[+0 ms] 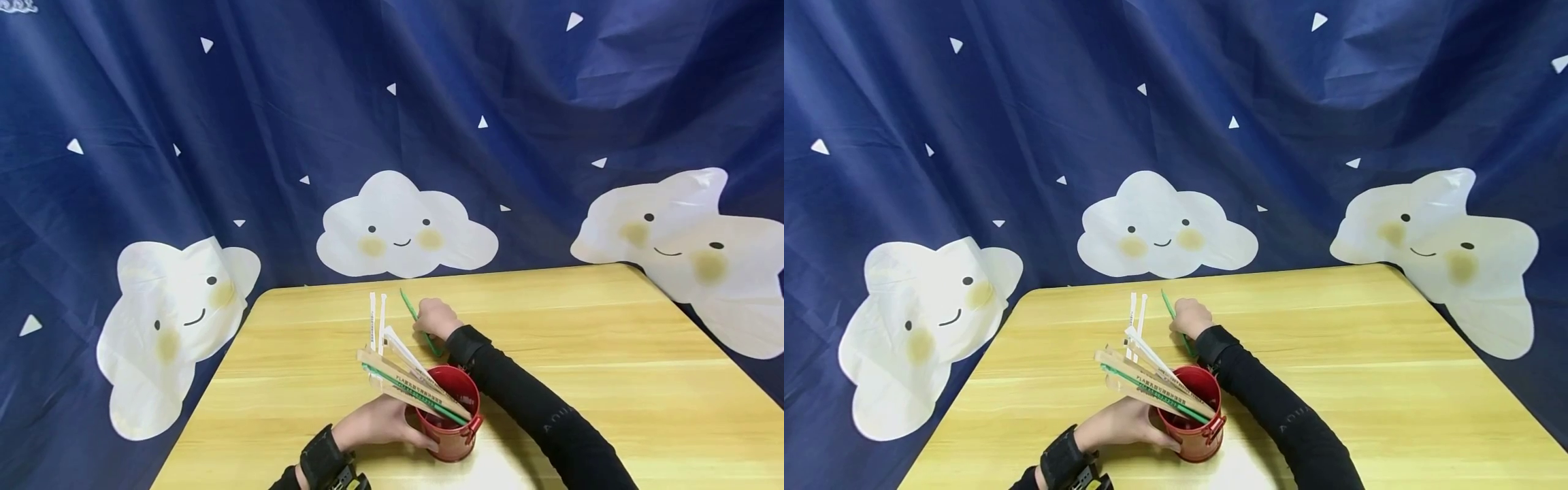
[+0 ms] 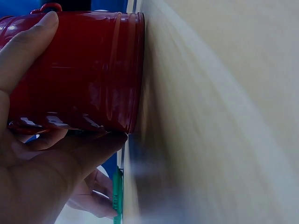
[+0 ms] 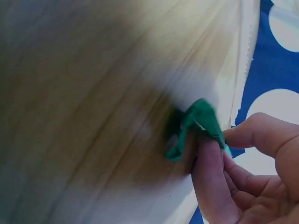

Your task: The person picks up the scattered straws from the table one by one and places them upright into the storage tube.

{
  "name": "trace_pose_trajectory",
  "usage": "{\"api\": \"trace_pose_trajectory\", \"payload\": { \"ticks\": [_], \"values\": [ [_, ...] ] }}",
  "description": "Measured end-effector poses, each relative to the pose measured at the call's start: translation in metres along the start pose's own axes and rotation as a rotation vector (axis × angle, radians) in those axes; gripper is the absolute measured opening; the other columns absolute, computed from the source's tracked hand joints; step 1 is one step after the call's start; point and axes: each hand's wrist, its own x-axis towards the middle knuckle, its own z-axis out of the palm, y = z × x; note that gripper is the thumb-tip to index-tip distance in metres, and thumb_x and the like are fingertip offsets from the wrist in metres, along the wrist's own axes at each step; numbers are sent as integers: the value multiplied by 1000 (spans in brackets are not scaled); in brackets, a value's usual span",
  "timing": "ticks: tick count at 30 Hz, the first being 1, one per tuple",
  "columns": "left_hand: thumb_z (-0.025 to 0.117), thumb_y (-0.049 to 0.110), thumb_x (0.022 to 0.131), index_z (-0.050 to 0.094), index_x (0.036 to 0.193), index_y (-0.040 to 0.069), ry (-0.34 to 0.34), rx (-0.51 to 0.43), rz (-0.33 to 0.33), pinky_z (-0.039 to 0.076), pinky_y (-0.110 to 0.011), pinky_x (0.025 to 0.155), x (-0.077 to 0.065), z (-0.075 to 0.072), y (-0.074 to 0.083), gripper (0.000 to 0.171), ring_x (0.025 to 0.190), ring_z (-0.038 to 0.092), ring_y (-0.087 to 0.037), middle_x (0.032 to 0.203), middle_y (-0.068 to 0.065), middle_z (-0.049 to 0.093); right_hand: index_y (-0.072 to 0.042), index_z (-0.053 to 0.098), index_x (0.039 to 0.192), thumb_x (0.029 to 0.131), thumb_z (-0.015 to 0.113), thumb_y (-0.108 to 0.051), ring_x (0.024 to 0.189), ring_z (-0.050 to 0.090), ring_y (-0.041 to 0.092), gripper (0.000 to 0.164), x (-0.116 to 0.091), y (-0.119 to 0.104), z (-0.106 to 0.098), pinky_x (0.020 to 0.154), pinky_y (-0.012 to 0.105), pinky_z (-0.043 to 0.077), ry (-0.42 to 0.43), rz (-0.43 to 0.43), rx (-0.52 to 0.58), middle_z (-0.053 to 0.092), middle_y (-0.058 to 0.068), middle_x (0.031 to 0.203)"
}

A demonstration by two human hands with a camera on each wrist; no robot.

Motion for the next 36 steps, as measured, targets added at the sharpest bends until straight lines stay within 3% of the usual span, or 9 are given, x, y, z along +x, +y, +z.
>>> {"api": "trace_pose_trajectory", "payload": {
  "ticks": [6,9,14,19,23,29,36],
  "values": [
    [84,9,84,38,153,13,-11,-62,-62,41,-29,114,1,-3,16,83,135,49,-12,149,-5,50,-6,71,90,90,72,-9,59,55,15,3,-8,4,-8,50,23,44,21,-80,88,62,5,82],
    [84,7,84,39,152,10,-15,-72,-89,39,-29,115,1,-5,28,81,135,49,-12,149,-8,50,-4,72,98,89,71,-8,68,57,15,10,-19,2,-12,56,25,45,68,-152,136,65,4,85],
    [85,5,82,40,151,5,-25,-8,-57,37,-30,117,3,-6,38,82,136,48,-13,149,-10,51,-3,69,106,88,69,-4,82,66,17,18,-52,1,-23,68,27,54,183,-279,286,70,5,92],
    [85,3,81,42,150,5,-12,-22,0,39,-31,116,3,-4,31,82,136,50,-15,147,-8,53,-4,68,109,90,67,-2,83,72,22,19,-92,5,-45,68,29,60,285,-354,457,71,10,100],
    [86,5,80,42,150,8,-1,-5,42,40,-32,115,3,-1,16,83,135,51,-15,146,-5,55,-7,68,111,92,68,-4,87,72,23,19,-120,9,-64,67,27,58,386,-392,497,72,9,101],
    [84,9,84,39,153,16,-13,-42,-5,41,-32,115,-1,0,3,83,135,50,-14,148,0,52,-7,67,112,94,70,-3,87,70,17,19,-155,5,-87,68,26,61,482,-425,568,71,7,97],
    [83,7,84,39,152,14,-16,-42,-5,42,-32,114,0,-1,10,81,135,50,-13,147,-2,52,-11,66,108,93,72,-3,87,68,7,18,-185,-10,-101,70,31,63,521,-506,558,71,0,96]
  ]
}}
